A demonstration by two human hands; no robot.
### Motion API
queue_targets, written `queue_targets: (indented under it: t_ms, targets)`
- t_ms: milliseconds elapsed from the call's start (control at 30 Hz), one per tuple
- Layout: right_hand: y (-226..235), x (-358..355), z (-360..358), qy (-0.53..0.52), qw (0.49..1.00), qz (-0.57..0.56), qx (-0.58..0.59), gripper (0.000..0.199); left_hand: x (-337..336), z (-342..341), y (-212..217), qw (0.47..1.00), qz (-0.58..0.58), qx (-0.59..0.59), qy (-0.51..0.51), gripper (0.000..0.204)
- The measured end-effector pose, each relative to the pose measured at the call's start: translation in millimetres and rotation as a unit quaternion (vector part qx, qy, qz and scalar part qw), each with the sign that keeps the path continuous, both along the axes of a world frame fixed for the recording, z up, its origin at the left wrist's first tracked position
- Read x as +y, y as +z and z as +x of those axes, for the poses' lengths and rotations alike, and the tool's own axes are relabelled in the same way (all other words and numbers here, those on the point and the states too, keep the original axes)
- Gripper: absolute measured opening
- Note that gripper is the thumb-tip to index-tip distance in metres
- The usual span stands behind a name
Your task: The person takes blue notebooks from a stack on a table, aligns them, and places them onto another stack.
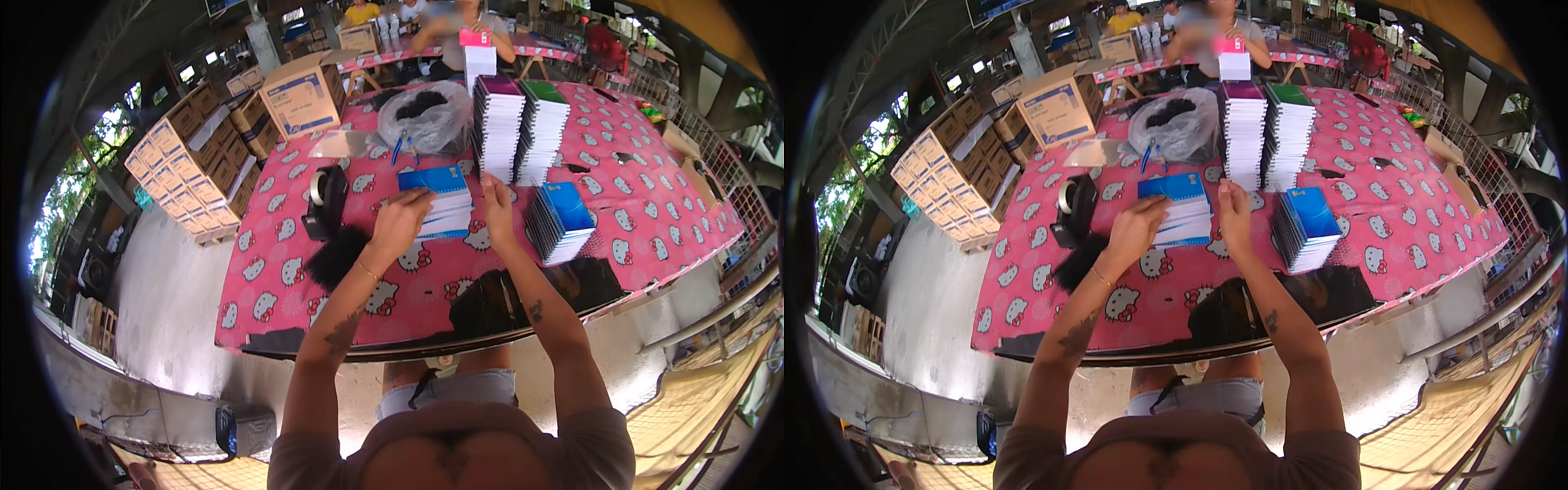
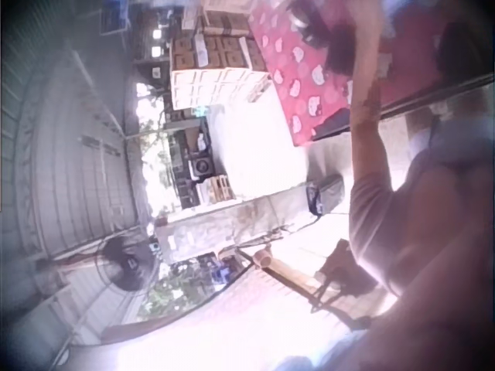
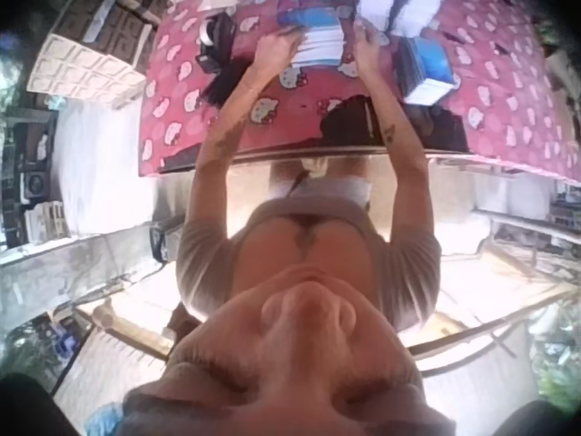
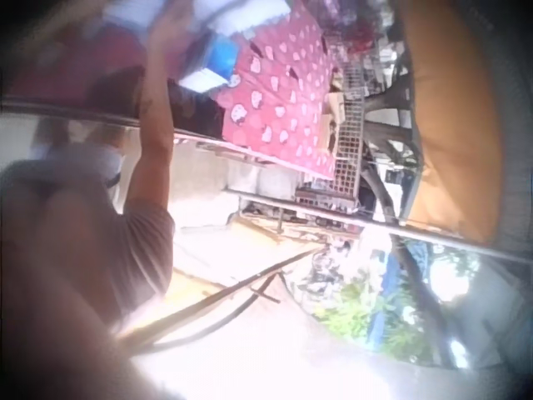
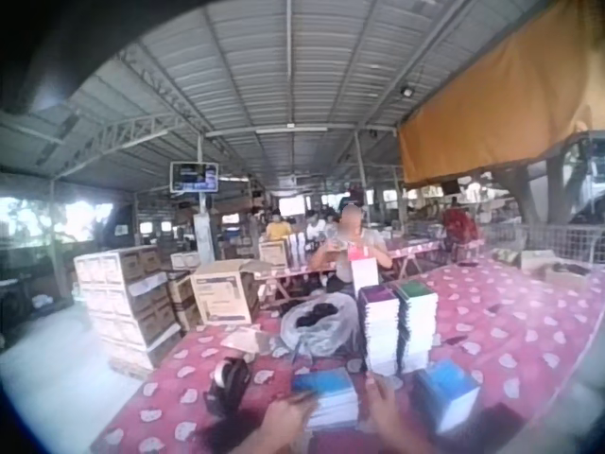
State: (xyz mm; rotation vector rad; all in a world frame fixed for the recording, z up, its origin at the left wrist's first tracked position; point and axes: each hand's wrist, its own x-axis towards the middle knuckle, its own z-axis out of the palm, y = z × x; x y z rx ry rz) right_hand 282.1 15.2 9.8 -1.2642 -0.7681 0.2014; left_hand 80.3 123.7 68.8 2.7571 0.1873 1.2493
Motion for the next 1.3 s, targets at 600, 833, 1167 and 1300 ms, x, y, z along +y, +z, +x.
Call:
queue_targets:
  t_ms: [600, 833, 1167, 1300]
  targets:
    - [15.2, -102.3, -66.0, 0.069, 0.976, 0.024, -0.204, 0.062, -74.4, -51.1, 36.3, 0.998, -0.053, -0.019, -0.014, 0.019]
    - [-55.2, -117.5, -106.7, 0.212, 0.976, -0.053, 0.001, 0.054, -122.6, -68.5, -97.6, 0.914, -0.388, -0.117, 0.011, 0.025]
    - [-50.9, -113.0, -105.8, 0.200, 0.974, -0.107, 0.010, 0.034, -24.0, -131.9, -112.1, 0.946, -0.039, 0.129, 0.293, 0.027]
    - [-50.5, -113.4, -97.4, 0.277, 0.950, -0.142, -0.007, 0.034, -24.5, -130.2, -107.5, 0.970, -0.060, 0.006, 0.234, 0.018]
